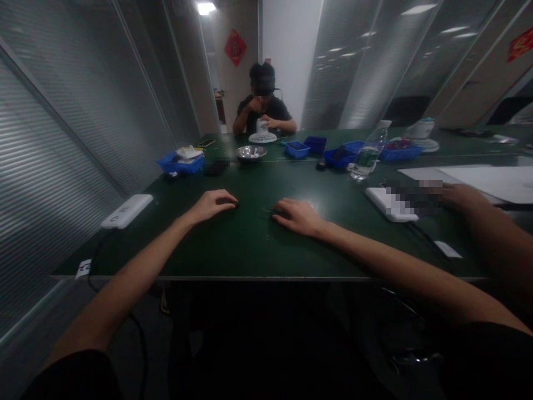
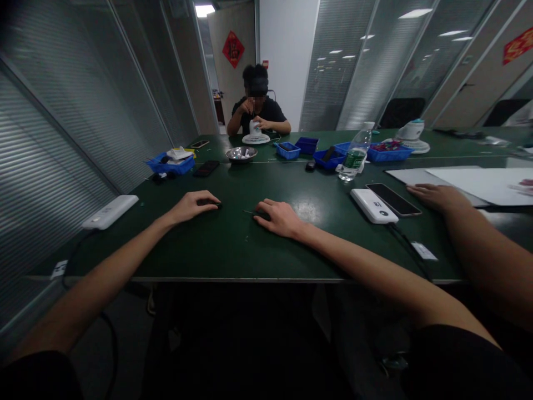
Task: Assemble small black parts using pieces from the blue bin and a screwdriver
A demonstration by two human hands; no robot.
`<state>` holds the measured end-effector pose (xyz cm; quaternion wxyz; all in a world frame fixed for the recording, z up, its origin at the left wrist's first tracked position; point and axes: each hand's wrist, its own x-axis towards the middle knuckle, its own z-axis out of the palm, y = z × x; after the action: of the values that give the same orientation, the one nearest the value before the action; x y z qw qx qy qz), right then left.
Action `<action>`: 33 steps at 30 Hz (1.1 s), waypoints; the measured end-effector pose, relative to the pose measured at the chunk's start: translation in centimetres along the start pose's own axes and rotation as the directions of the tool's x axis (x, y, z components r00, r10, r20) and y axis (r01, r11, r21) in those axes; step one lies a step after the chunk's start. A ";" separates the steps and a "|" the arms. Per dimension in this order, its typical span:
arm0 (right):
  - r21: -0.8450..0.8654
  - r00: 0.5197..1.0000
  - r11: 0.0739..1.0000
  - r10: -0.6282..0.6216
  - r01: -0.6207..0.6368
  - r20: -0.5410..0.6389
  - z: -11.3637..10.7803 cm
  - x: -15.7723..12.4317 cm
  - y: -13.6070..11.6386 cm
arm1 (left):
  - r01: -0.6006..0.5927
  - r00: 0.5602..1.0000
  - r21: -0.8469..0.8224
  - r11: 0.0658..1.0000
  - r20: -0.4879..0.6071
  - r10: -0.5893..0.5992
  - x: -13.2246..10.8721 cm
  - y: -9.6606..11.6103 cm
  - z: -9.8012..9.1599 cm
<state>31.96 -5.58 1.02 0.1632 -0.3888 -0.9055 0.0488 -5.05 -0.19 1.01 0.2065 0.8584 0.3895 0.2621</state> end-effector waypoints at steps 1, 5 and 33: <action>0.001 1.000 1.000 -0.020 0.020 -0.011 -0.1 0.0 0.0 | -0.055 0.998 -0.025 0.998 0.031 0.056 0.2 1.1 1.0; -0.017 0.992 0.993 -0.117 0.117 -0.036 0.0 -0.2 -0.1 | -0.193 0.976 -0.091 0.977 0.081 0.200 0.5 4.0 3.2; -0.098 0.965 0.961 -0.260 0.257 -0.019 0.2 -0.4 -0.1 | -0.225 0.952 -0.059 0.973 0.200 0.232 0.2 4.1 3.7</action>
<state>32.04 -5.93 0.81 0.1638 -0.2752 -0.9471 -0.0222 -0.32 -3.07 0.48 0.2291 0.9164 0.2596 0.2007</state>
